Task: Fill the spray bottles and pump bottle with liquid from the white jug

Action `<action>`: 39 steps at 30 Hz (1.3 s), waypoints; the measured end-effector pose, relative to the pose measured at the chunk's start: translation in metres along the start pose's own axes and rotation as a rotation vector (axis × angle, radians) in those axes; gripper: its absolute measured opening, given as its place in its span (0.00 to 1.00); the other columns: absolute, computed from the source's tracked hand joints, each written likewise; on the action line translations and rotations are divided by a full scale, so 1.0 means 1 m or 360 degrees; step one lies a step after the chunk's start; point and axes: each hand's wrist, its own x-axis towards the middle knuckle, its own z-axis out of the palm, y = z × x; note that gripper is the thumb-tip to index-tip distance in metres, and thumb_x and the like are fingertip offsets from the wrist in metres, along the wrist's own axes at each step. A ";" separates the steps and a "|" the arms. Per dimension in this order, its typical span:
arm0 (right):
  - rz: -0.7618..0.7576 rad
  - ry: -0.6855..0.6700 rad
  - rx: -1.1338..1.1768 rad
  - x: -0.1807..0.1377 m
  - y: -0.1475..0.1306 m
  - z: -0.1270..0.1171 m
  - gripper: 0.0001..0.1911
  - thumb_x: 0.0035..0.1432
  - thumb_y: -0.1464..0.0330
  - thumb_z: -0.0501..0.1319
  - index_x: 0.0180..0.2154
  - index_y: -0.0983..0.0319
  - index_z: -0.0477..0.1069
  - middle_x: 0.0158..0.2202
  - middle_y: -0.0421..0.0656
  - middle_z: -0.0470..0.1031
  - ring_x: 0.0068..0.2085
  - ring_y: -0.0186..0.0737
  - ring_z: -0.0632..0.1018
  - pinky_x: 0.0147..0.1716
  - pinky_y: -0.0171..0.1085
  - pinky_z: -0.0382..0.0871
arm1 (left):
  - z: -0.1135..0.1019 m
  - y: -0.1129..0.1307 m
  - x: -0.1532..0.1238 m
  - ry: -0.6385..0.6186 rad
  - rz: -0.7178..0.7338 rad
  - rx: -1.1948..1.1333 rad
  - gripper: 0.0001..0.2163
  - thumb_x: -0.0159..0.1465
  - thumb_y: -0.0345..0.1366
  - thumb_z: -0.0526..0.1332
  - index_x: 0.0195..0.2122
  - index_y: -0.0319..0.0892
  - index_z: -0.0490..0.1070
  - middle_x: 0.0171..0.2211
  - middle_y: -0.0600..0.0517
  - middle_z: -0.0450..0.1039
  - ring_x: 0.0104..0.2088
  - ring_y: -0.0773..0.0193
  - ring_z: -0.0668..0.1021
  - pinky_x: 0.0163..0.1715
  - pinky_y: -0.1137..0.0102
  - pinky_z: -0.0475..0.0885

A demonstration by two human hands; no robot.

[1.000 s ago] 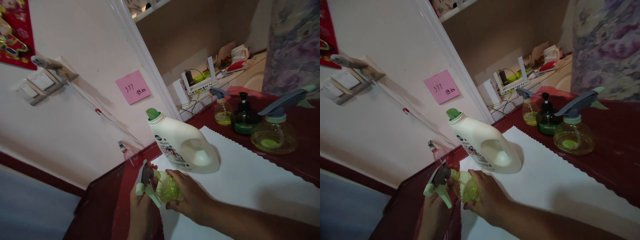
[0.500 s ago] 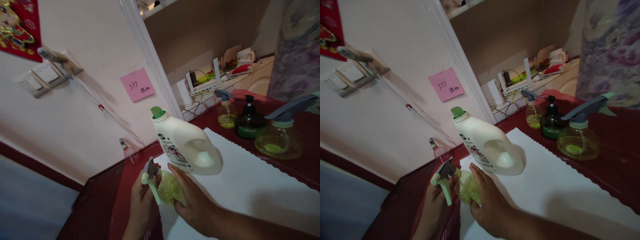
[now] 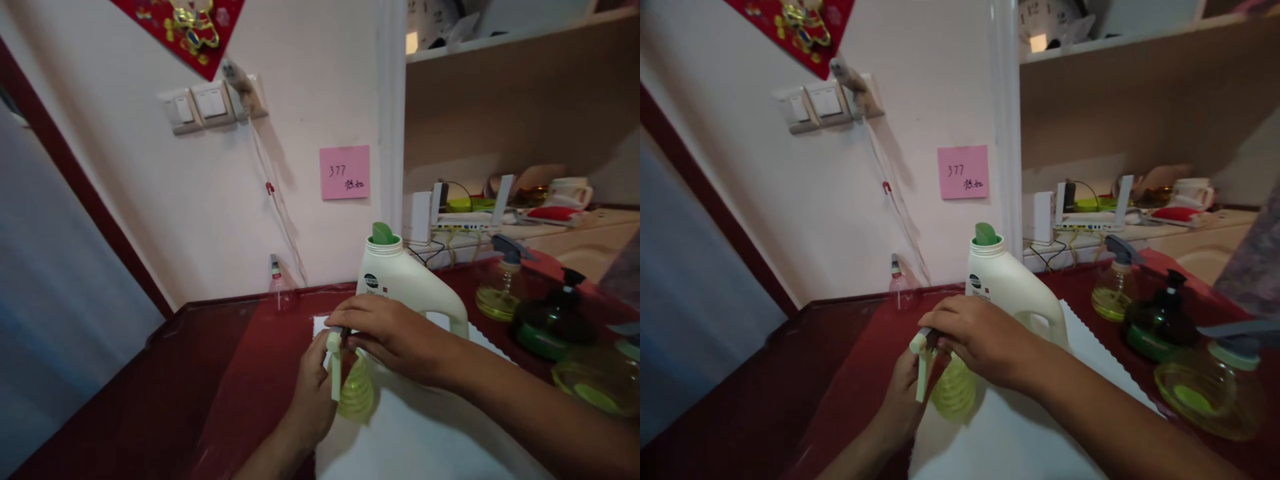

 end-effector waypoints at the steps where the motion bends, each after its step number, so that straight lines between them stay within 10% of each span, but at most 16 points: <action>1: -0.0007 -0.0018 -0.0052 0.002 0.001 -0.001 0.16 0.66 0.79 0.60 0.53 0.62 0.74 0.48 0.44 0.75 0.48 0.39 0.75 0.48 0.38 0.68 | 0.002 -0.001 -0.003 0.0045 -0.0028 -0.0011 0.14 0.62 0.45 0.69 0.45 0.44 0.79 0.44 0.46 0.80 0.43 0.53 0.79 0.45 0.64 0.72; 14: 0.0172 -0.0122 -0.0308 0.013 -0.009 0.004 0.07 0.65 0.76 0.65 0.45 0.65 0.76 0.38 0.43 0.73 0.39 0.40 0.72 0.37 0.36 0.62 | 0.019 0.009 0.000 0.0208 -0.0150 -0.0456 0.19 0.53 0.34 0.72 0.47 0.44 0.76 0.49 0.47 0.81 0.50 0.51 0.79 0.51 0.62 0.70; 21: 0.0200 -0.0126 -0.0349 0.014 -0.010 0.003 0.06 0.65 0.76 0.65 0.44 0.64 0.75 0.37 0.42 0.73 0.39 0.40 0.72 0.38 0.36 0.61 | 0.014 -0.002 -0.006 0.0020 -0.0041 -0.0519 0.18 0.66 0.46 0.63 0.53 0.42 0.77 0.53 0.45 0.80 0.55 0.49 0.78 0.51 0.62 0.71; 28: 0.0198 -0.0122 -0.0377 0.015 -0.015 0.002 0.06 0.64 0.77 0.66 0.43 0.65 0.75 0.36 0.41 0.72 0.38 0.40 0.71 0.38 0.37 0.59 | 0.016 0.009 0.001 0.0087 -0.0169 -0.0494 0.18 0.53 0.39 0.75 0.42 0.40 0.77 0.46 0.47 0.82 0.49 0.50 0.80 0.49 0.63 0.72; 39: 0.0197 -0.0131 -0.0427 0.014 -0.014 0.002 0.06 0.64 0.77 0.66 0.42 0.65 0.75 0.36 0.41 0.72 0.38 0.40 0.71 0.38 0.37 0.58 | 0.005 -0.007 0.001 -0.0117 -0.0055 -0.0410 0.21 0.64 0.49 0.65 0.54 0.42 0.76 0.55 0.46 0.77 0.57 0.47 0.75 0.55 0.59 0.68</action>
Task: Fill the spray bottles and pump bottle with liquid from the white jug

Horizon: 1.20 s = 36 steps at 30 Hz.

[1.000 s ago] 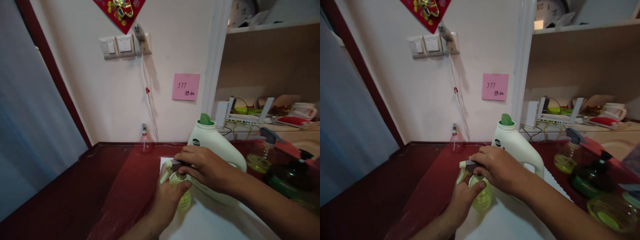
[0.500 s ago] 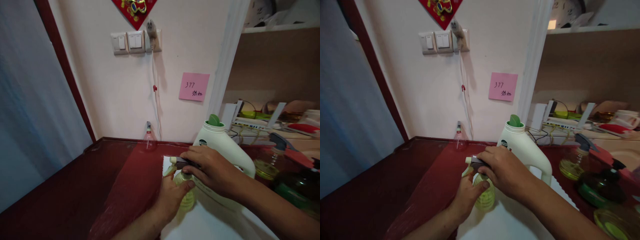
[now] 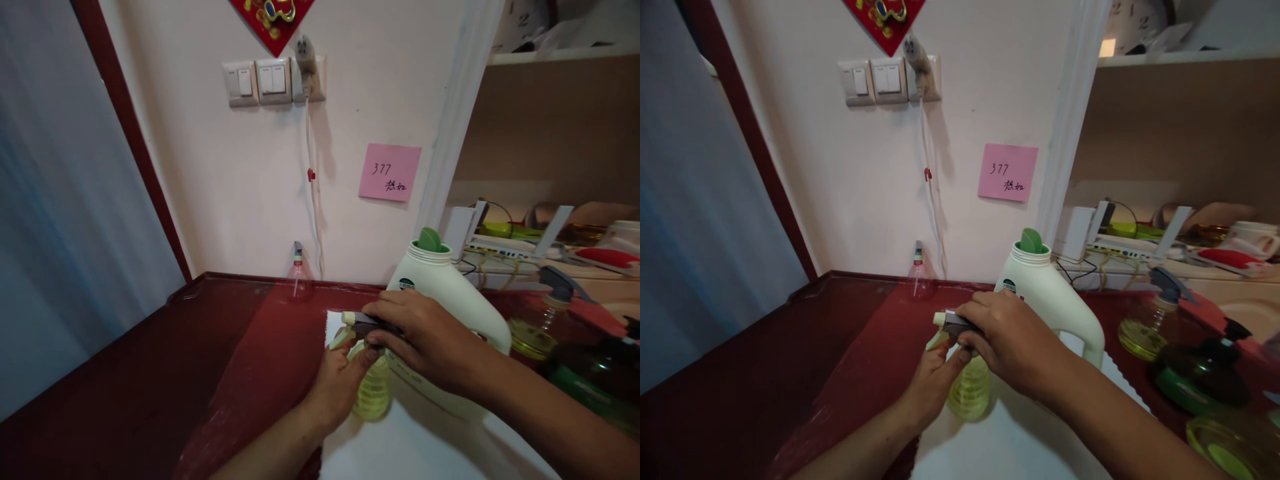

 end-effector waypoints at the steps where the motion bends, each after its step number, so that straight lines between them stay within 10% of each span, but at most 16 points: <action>1: -0.0002 -0.0004 0.0003 0.000 0.000 0.000 0.06 0.64 0.77 0.66 0.42 0.65 0.75 0.36 0.41 0.72 0.37 0.40 0.71 0.38 0.37 0.58 | 0.000 -0.001 0.000 -0.0018 -0.0009 -0.0021 0.21 0.64 0.49 0.66 0.54 0.42 0.76 0.55 0.45 0.77 0.57 0.47 0.75 0.54 0.59 0.68; 8: -0.0026 0.0037 0.0000 -0.001 -0.001 0.000 0.07 0.63 0.77 0.66 0.43 0.65 0.75 0.37 0.40 0.73 0.38 0.40 0.71 0.38 0.38 0.58 | 0.009 0.014 0.004 0.0106 -0.0047 -0.0161 0.21 0.52 0.41 0.76 0.45 0.42 0.76 0.46 0.49 0.82 0.47 0.54 0.79 0.49 0.64 0.71; 36: 0.0132 -0.0083 -0.0016 0.002 -0.003 0.000 0.04 0.65 0.75 0.66 0.42 0.64 0.75 0.37 0.40 0.73 0.38 0.40 0.71 0.39 0.39 0.57 | -0.004 0.001 0.003 -0.0122 0.0039 -0.0060 0.17 0.66 0.46 0.65 0.51 0.43 0.78 0.54 0.46 0.78 0.57 0.47 0.76 0.57 0.58 0.67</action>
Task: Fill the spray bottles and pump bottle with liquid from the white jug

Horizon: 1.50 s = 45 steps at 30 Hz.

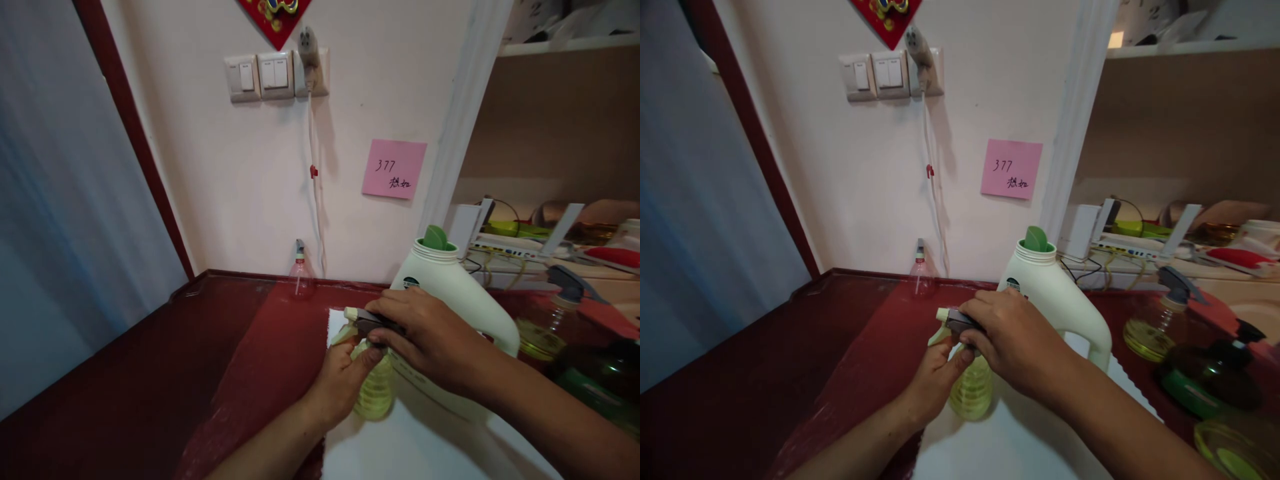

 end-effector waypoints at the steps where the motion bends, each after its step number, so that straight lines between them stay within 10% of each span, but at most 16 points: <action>1: 0.0005 0.0000 -0.0009 0.000 0.000 0.000 0.04 0.65 0.75 0.66 0.42 0.63 0.75 0.37 0.40 0.73 0.39 0.40 0.71 0.39 0.39 0.57 | -0.001 -0.001 -0.001 -0.0013 -0.0008 -0.0004 0.17 0.66 0.47 0.64 0.51 0.43 0.78 0.53 0.46 0.78 0.57 0.47 0.76 0.57 0.58 0.67; 8: 0.0002 -0.0018 0.0013 -0.001 0.000 0.001 0.05 0.65 0.76 0.66 0.41 0.63 0.75 0.37 0.39 0.72 0.38 0.39 0.71 0.39 0.39 0.56 | 0.008 0.008 0.002 0.0130 -0.0111 -0.0113 0.25 0.52 0.40 0.76 0.51 0.42 0.75 0.50 0.47 0.79 0.53 0.48 0.78 0.53 0.60 0.70; 21: 0.0052 -0.0039 0.0018 0.001 -0.001 0.000 0.05 0.65 0.75 0.66 0.43 0.63 0.75 0.38 0.40 0.73 0.39 0.39 0.71 0.40 0.39 0.57 | 0.000 -0.003 -0.001 -0.0039 -0.0027 -0.0049 0.20 0.68 0.51 0.63 0.52 0.41 0.77 0.52 0.45 0.79 0.57 0.48 0.76 0.56 0.59 0.67; 45: 0.0095 -0.0014 0.0047 0.001 -0.003 0.000 0.05 0.65 0.75 0.66 0.43 0.63 0.76 0.39 0.40 0.74 0.41 0.40 0.72 0.43 0.39 0.58 | 0.004 0.001 0.002 0.0075 -0.0069 -0.0112 0.25 0.58 0.45 0.73 0.52 0.41 0.73 0.51 0.44 0.79 0.52 0.50 0.78 0.53 0.59 0.70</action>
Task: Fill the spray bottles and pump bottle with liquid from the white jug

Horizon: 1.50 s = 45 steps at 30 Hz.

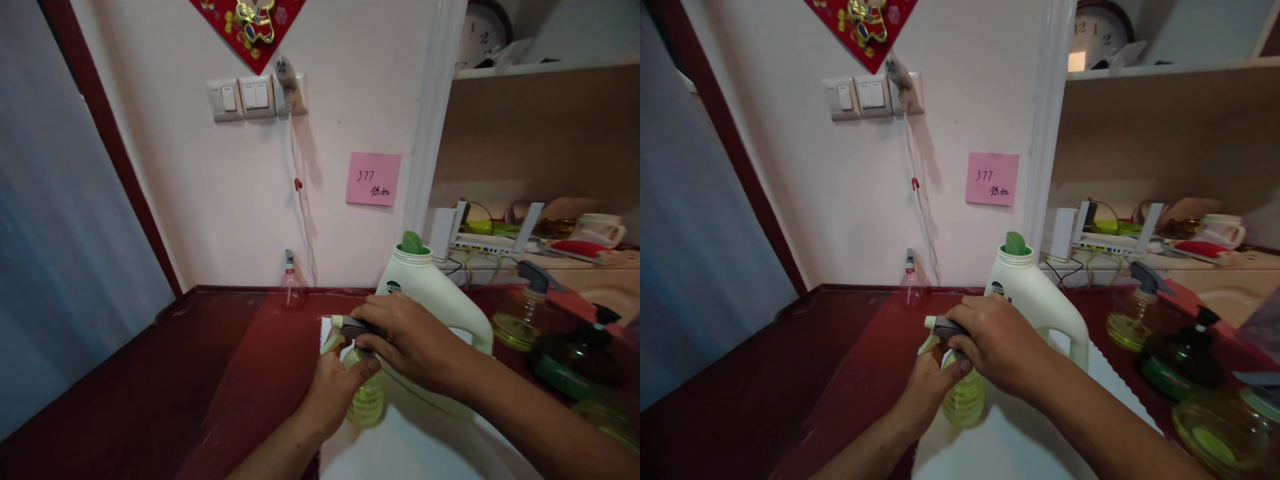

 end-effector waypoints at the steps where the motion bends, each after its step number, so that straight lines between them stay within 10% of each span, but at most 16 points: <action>1: 0.0000 -0.0006 0.0000 0.000 0.000 0.000 0.05 0.65 0.75 0.66 0.43 0.63 0.76 0.39 0.40 0.74 0.41 0.40 0.73 0.43 0.39 0.58 | 0.000 0.000 0.001 0.0005 -0.0013 -0.0012 0.23 0.58 0.45 0.73 0.52 0.41 0.73 0.51 0.44 0.79 0.53 0.50 0.78 0.54 0.59 0.70; 13: 0.0026 0.0008 -0.0036 -0.002 -0.003 0.001 0.07 0.66 0.75 0.65 0.46 0.64 0.76 0.41 0.42 0.74 0.43 0.42 0.73 0.43 0.39 0.59 | -0.006 -0.008 -0.006 -0.0042 -0.0023 0.0002 0.19 0.69 0.51 0.61 0.49 0.40 0.78 0.49 0.44 0.80 0.54 0.49 0.77 0.57 0.58 0.67; 30: 0.0007 0.0210 -0.0043 -0.001 -0.003 0.003 0.09 0.63 0.72 0.70 0.46 0.61 0.77 0.41 0.42 0.76 0.43 0.44 0.75 0.41 0.40 0.62 | -0.010 -0.012 0.002 0.0177 -0.0013 0.0106 0.22 0.60 0.50 0.71 0.49 0.40 0.79 0.49 0.41 0.81 0.52 0.45 0.80 0.54 0.56 0.73; 34: -0.0008 0.0681 0.0164 -0.028 -0.004 0.015 0.26 0.66 0.69 0.67 0.63 0.63 0.64 0.56 0.48 0.71 0.56 0.48 0.70 0.55 0.46 0.62 | -0.009 -0.012 0.000 0.0250 -0.0053 0.0096 0.24 0.60 0.50 0.71 0.53 0.42 0.78 0.50 0.41 0.81 0.54 0.45 0.79 0.56 0.56 0.72; 39: 0.0501 0.1044 0.0816 -0.080 -0.006 0.067 0.08 0.67 0.67 0.58 0.47 0.60 0.67 0.42 0.42 0.70 0.44 0.41 0.71 0.45 0.40 0.67 | -0.017 -0.025 -0.001 0.0446 -0.0207 -0.0016 0.26 0.58 0.54 0.70 0.50 0.39 0.79 0.49 0.40 0.81 0.53 0.41 0.80 0.54 0.53 0.73; 45: 0.0993 0.0458 0.1087 -0.076 -0.009 0.112 0.52 0.48 0.70 0.76 0.69 0.61 0.55 0.68 0.48 0.58 0.67 0.49 0.60 0.69 0.46 0.55 | -0.045 -0.038 0.006 0.0765 -0.0189 0.0592 0.24 0.58 0.56 0.63 0.45 0.41 0.80 0.48 0.41 0.80 0.56 0.39 0.76 0.57 0.50 0.69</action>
